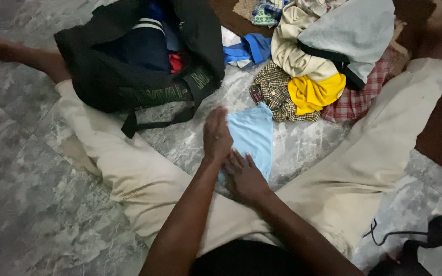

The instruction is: Folding clothes and putting them in a bag while sitting on the floor.

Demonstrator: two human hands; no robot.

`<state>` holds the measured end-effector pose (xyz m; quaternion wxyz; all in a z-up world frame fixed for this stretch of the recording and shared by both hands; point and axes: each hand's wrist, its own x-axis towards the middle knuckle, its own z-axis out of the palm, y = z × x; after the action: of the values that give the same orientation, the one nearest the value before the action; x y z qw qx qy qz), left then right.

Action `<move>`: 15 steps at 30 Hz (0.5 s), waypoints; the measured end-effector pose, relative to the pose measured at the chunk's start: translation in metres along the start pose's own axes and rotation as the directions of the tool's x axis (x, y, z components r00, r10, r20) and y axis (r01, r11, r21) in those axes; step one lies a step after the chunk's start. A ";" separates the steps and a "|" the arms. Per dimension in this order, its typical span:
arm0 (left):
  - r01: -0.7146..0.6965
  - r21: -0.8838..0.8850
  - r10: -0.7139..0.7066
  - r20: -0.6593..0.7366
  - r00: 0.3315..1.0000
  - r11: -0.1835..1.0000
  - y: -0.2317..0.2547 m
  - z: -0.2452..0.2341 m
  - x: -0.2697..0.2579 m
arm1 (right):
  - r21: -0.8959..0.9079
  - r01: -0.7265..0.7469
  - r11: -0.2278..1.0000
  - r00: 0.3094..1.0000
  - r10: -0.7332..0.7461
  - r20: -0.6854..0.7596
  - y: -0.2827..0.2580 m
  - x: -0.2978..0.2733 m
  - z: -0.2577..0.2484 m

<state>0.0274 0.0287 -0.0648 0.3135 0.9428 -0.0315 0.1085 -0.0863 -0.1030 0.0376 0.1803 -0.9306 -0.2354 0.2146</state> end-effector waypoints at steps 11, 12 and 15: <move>-0.224 0.243 0.068 0.519 0.852 0.944 0.012 -0.023 -0.003 | -0.028 0.096 0.995 0.994 -0.094 0.048 0.003 -0.002 0.032; -0.244 0.225 0.108 0.488 0.866 0.943 0.010 -0.019 -0.001 | 0.017 0.127 0.992 0.992 -0.127 0.013 0.009 -0.002 0.035; -0.260 0.239 0.138 0.430 0.892 0.936 0.012 -0.016 0.002 | 0.125 0.068 0.990 0.997 -0.063 -0.047 0.017 -0.003 0.012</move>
<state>0.0250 0.0280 -0.0449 0.1454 0.9719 -0.1769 -0.0546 -0.0885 -0.1157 0.0213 0.2507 -0.9136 -0.2479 0.2028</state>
